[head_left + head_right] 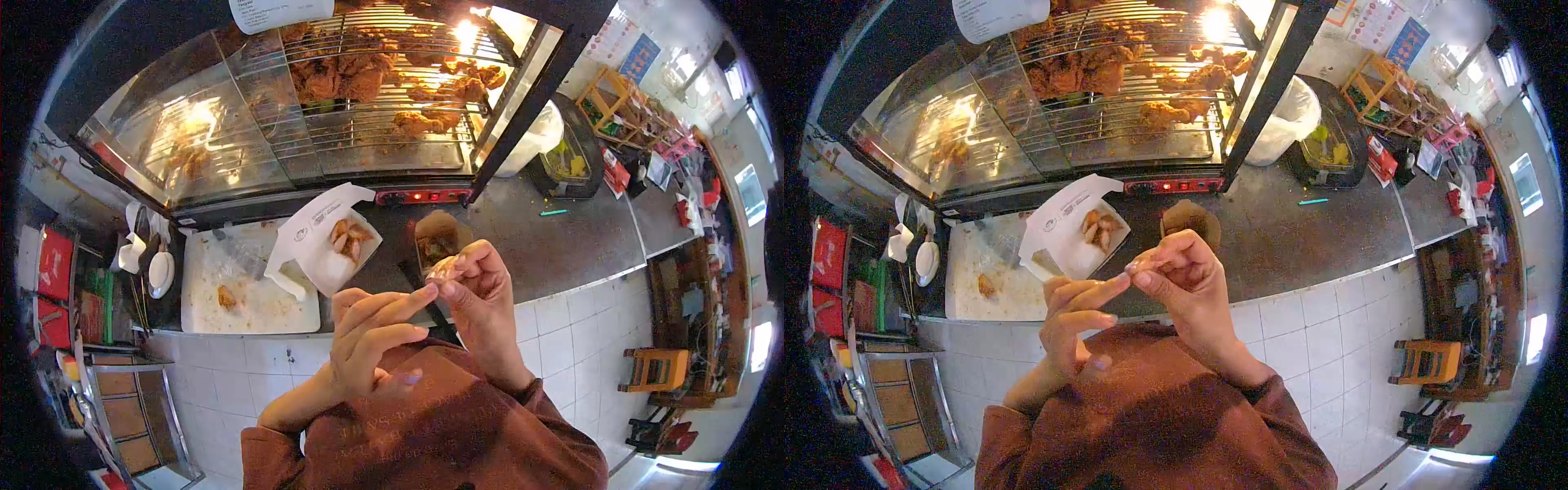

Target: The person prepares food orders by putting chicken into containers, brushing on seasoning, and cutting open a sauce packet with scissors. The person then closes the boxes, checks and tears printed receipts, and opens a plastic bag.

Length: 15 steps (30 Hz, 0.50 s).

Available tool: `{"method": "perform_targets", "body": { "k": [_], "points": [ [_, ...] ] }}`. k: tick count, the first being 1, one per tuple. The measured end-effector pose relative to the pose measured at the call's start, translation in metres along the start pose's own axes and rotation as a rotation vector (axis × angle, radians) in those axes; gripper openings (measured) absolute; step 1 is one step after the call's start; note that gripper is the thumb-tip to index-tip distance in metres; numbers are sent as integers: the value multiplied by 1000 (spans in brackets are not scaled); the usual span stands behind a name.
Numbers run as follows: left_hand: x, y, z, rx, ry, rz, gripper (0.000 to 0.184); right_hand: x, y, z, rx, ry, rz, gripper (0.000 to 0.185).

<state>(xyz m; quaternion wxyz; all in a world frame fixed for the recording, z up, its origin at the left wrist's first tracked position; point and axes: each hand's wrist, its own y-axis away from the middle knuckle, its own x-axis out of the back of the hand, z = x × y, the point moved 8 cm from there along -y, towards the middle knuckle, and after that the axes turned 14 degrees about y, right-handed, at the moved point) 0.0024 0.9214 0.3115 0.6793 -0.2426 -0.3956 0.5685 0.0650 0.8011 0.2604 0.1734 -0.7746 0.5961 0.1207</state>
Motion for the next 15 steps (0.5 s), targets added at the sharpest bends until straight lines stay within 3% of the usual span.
{"method": "perform_targets", "body": {
  "k": [15],
  "points": [
    [-11,7,13,-9,-200,-31,37,5,12,-13,189,127,30,23]
  ]
}}
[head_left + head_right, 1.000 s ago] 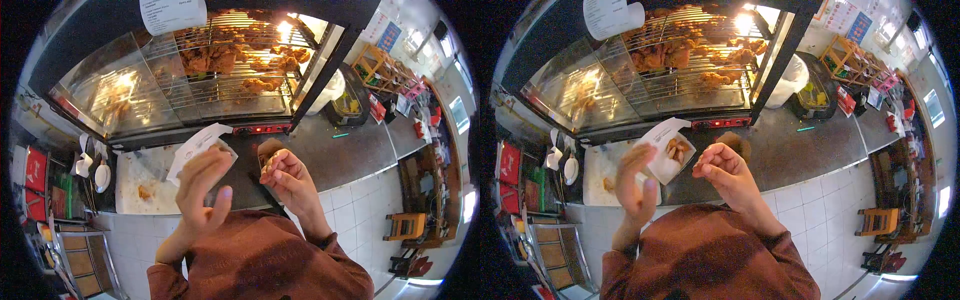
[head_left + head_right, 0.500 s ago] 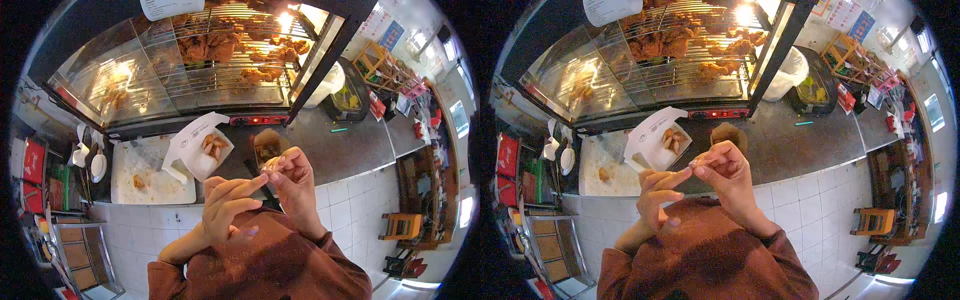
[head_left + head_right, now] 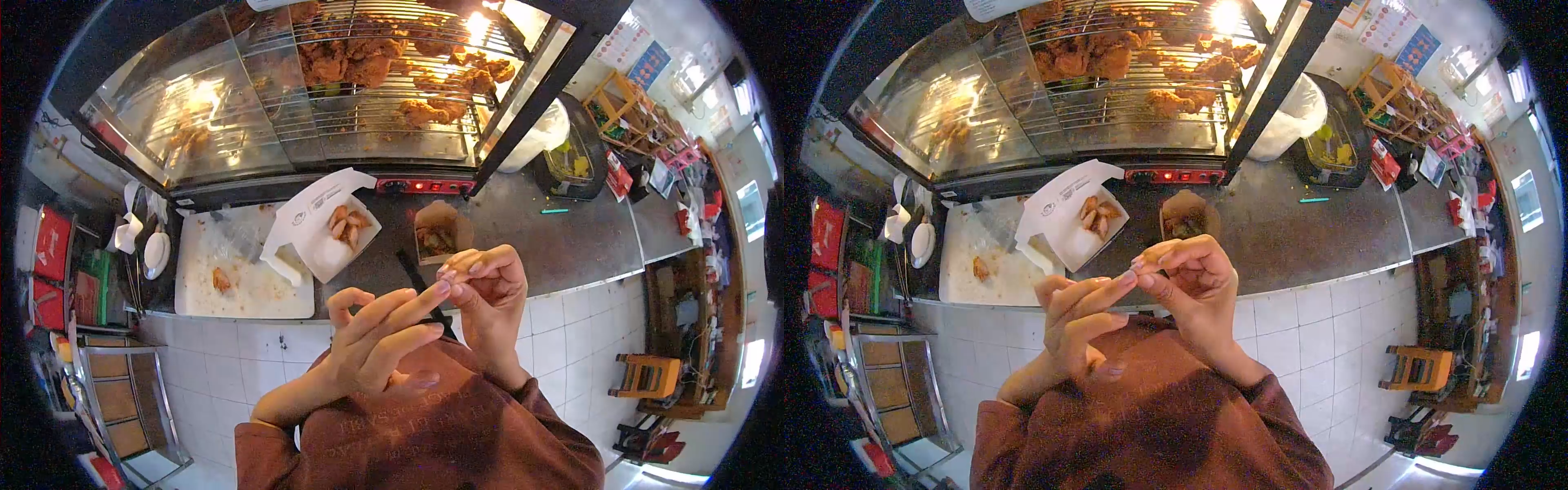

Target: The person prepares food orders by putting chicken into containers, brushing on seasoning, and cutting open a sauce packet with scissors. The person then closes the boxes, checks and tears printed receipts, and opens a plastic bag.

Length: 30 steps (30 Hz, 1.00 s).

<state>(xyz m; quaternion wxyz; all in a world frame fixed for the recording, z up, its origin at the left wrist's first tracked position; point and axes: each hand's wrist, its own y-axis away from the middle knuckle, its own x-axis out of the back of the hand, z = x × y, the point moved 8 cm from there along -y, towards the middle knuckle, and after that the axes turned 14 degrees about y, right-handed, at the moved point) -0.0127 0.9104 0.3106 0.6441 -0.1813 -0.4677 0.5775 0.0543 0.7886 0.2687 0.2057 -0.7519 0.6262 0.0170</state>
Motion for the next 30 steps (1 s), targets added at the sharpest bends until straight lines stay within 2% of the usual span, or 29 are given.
{"method": "perform_targets", "body": {
  "k": [7,13,17,18,19,20,21,22,24,25,28,30],
  "points": [
    [-9,1,0,55,-6,-63,45,7,5,-6,146,99,65,25],
    [-16,-7,-4,157,251,-32,59,15,13,-15,304,305,219,24],
    [-34,10,-44,448,422,60,64,9,17,-17,279,338,176,25],
    [-30,14,-49,465,425,108,63,7,17,-17,262,328,160,25],
    [-22,17,-55,476,427,151,61,10,12,-13,320,189,176,25],
    [-17,19,-58,491,433,193,60,13,9,-8,232,110,188,26],
    [-3,15,-56,402,419,349,45,15,8,-3,140,33,198,26],
    [1,15,-58,447,355,373,42,17,7,3,47,-45,204,27],
    [14,15,-60,533,219,419,39,13,5,5,75,-144,122,27],
    [16,10,-52,461,198,433,32,11,4,5,67,-175,111,27],
    [6,4,-28,174,384,379,26,6,3,1,52,-238,111,26],
    [2,-2,-15,101,361,259,27,6,3,2,46,-251,127,26]
  ]
}}
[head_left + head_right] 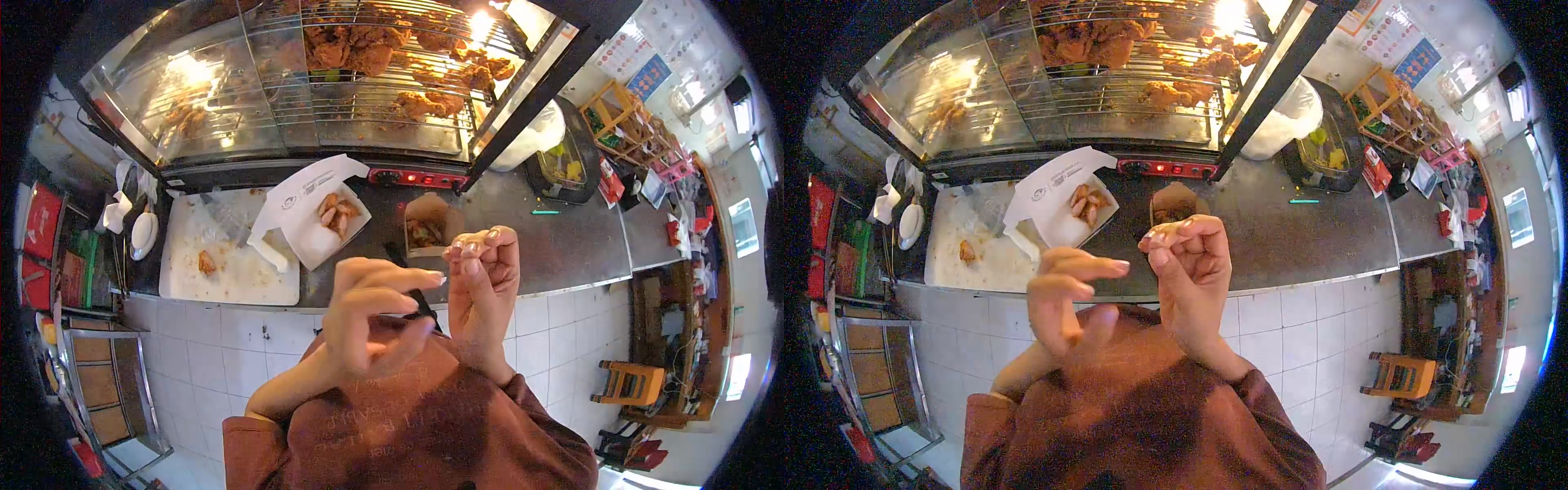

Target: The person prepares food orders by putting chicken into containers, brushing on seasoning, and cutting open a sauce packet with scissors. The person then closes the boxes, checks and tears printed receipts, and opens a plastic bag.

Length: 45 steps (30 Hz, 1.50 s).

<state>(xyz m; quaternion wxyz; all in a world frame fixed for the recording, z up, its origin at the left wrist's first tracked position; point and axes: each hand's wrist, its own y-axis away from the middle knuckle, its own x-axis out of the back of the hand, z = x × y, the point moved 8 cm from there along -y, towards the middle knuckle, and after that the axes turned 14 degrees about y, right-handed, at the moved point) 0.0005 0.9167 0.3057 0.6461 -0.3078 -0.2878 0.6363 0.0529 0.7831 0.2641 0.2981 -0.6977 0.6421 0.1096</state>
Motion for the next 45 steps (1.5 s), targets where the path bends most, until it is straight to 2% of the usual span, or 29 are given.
{"method": "perform_targets", "body": {
  "k": [3,9,20,24,33,39,42,45],
  "points": [
    [-9,2,5,-59,-17,-100,33,2,2,4,-6,11,20,27],
    [-13,5,3,-34,-123,-203,37,-1,4,5,-4,48,12,28],
    [-12,6,7,-34,-145,-223,47,0,7,-5,154,278,-22,28],
    [-13,12,6,-61,-133,-182,50,-2,9,-16,297,378,-7,27],
    [-15,15,8,-102,-90,-173,44,-2,13,-27,383,413,3,27],
    [-18,16,9,-67,-120,-208,50,-6,13,-32,425,487,-13,28],
    [-18,17,8,20,-86,-248,53,-10,13,-36,458,533,-3,28],
    [-14,17,5,48,31,-202,59,-16,12,-36,500,536,3,28]
  ]
}}
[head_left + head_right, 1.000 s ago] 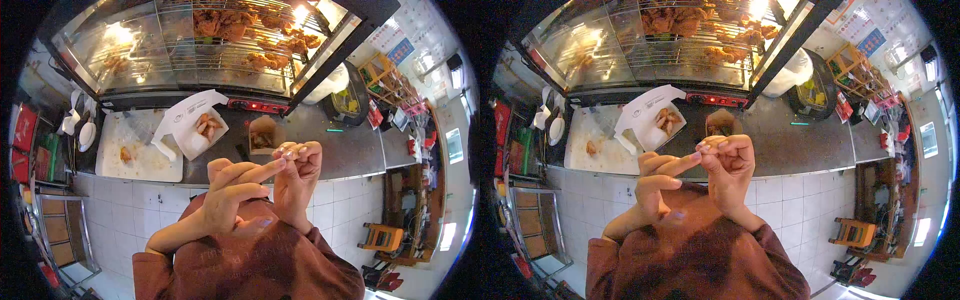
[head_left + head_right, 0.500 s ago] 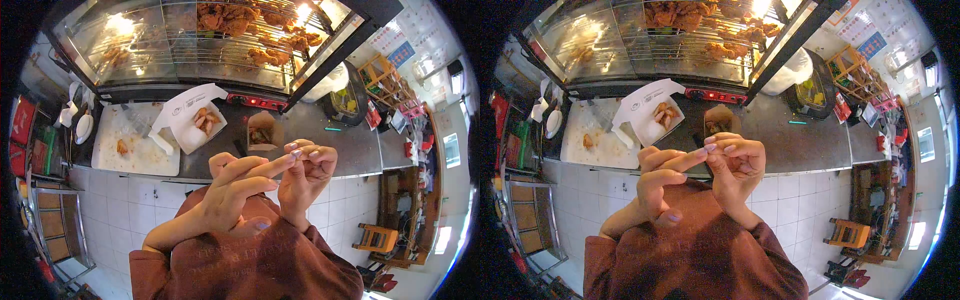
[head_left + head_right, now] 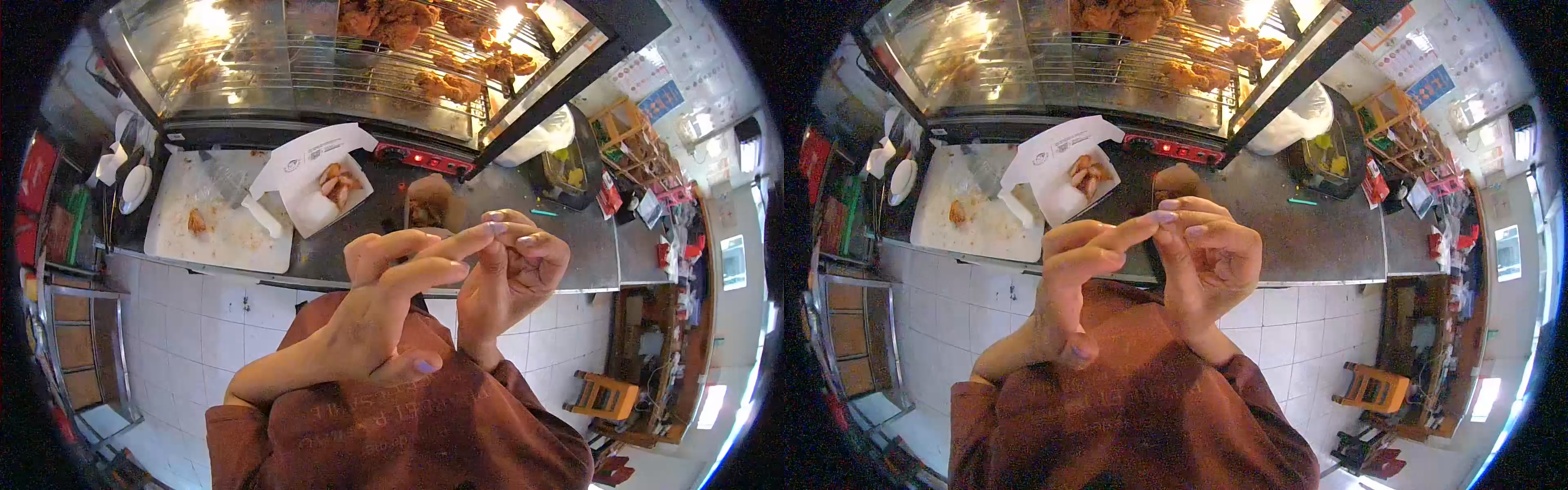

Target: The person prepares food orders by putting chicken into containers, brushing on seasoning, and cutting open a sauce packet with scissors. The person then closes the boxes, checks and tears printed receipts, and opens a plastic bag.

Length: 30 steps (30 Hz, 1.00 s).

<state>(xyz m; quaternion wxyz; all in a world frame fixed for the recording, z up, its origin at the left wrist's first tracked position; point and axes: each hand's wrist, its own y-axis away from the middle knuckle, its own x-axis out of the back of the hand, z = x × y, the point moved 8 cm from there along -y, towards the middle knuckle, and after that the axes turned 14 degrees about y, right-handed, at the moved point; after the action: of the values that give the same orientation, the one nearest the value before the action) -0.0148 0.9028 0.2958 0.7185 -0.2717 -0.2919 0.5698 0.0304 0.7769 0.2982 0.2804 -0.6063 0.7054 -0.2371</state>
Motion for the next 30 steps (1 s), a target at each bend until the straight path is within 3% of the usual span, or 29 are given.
{"method": "perform_targets", "body": {
  "k": [5,9,13,15,16,18,20,22,25,26,30],
  "points": [
    [7,-3,-1,12,168,37,65,-8,0,2,66,31,-14,28],
    [8,-2,-5,130,498,187,69,-13,-4,3,227,82,-40,26],
    [13,-5,-15,170,630,222,70,-19,-9,6,356,185,-86,25],
    [13,2,-34,158,667,244,69,-25,-6,8,328,88,-114,26],
    [14,4,-35,173,623,277,66,-35,-1,8,263,-39,-126,27],
    [17,5,-37,200,533,332,61,-37,7,26,-183,-189,-118,25],
    [37,7,-28,215,312,360,51,-40,1,33,-352,-414,-76,23],
    [49,11,-21,130,235,501,41,-46,1,34,-421,-568,-118,22],
    [58,11,-6,32,214,529,42,-55,6,34,-511,-680,-180,22],
    [63,8,-3,71,135,636,36,-58,8,35,-529,-691,-200,23],
    [73,-4,10,35,-217,491,23,-65,11,36,-530,-684,-245,23]
  ]
}}
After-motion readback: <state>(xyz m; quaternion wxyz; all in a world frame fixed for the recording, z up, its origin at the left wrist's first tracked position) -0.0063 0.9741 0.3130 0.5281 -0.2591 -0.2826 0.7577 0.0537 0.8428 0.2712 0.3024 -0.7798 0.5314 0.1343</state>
